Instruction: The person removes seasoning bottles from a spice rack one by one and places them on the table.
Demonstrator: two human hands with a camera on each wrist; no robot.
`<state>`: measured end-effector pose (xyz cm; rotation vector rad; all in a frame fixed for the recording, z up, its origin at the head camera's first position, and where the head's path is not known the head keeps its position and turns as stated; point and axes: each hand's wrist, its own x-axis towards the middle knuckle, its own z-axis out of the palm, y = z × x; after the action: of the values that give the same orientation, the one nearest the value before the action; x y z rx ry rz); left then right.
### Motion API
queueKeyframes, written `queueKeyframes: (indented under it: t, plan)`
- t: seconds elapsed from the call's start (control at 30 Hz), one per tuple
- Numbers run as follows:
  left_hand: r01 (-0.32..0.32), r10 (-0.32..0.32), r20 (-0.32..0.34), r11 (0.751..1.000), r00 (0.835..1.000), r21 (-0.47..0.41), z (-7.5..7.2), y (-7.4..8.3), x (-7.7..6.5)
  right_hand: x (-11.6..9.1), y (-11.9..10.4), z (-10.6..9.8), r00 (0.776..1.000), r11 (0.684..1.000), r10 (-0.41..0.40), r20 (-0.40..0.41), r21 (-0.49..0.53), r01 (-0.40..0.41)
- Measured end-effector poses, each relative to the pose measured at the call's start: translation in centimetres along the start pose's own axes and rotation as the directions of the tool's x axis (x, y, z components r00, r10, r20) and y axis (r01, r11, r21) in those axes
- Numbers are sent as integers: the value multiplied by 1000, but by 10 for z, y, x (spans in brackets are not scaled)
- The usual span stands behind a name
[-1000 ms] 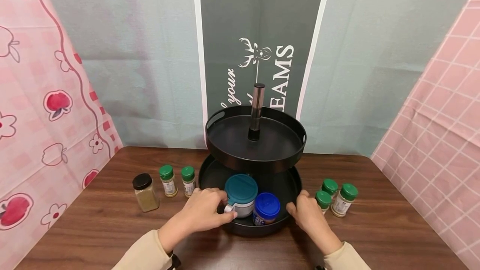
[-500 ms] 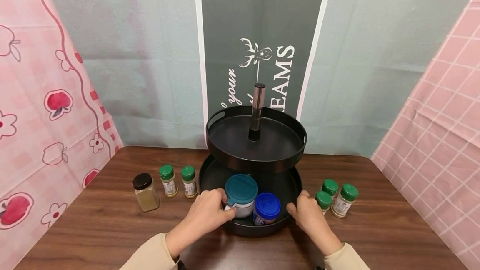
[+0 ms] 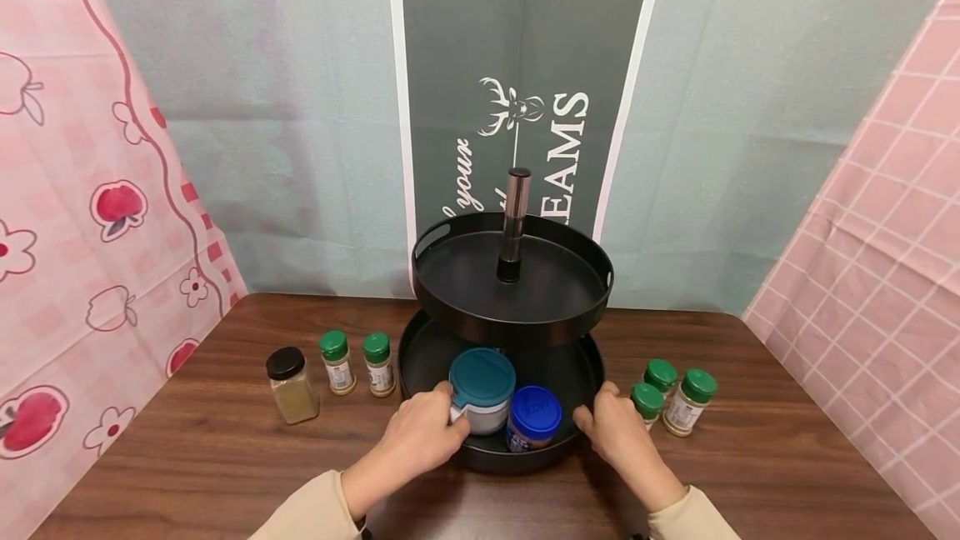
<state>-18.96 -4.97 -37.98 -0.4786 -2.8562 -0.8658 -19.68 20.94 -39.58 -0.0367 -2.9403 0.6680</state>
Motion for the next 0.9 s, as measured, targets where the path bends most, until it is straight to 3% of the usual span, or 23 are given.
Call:
queueKeyframes:
  t: [0.33, 0.57, 0.67, 0.9]
  plan:
    - [23, -26, -55, 999, 998, -39, 3, 3, -4, -1, 0, 0, 1000, 1000, -22, -3, -5, 22]
    - [99, -93, 35, 966, 995, -239, 2, 3, -6, -1, -2, 0, 1000, 1000, -7, 0, -8, 6]
    - [108, -99, 47, 954, 994, -279, 2, 2, -7, -1, -2, 0, 1000, 1000, -16, -2, -8, 16]
    - [87, -97, -22, 957, 995, -275, 0, -1, -7, -1, -1, 0, 1000, 1000, -20, -2, -23, 20]
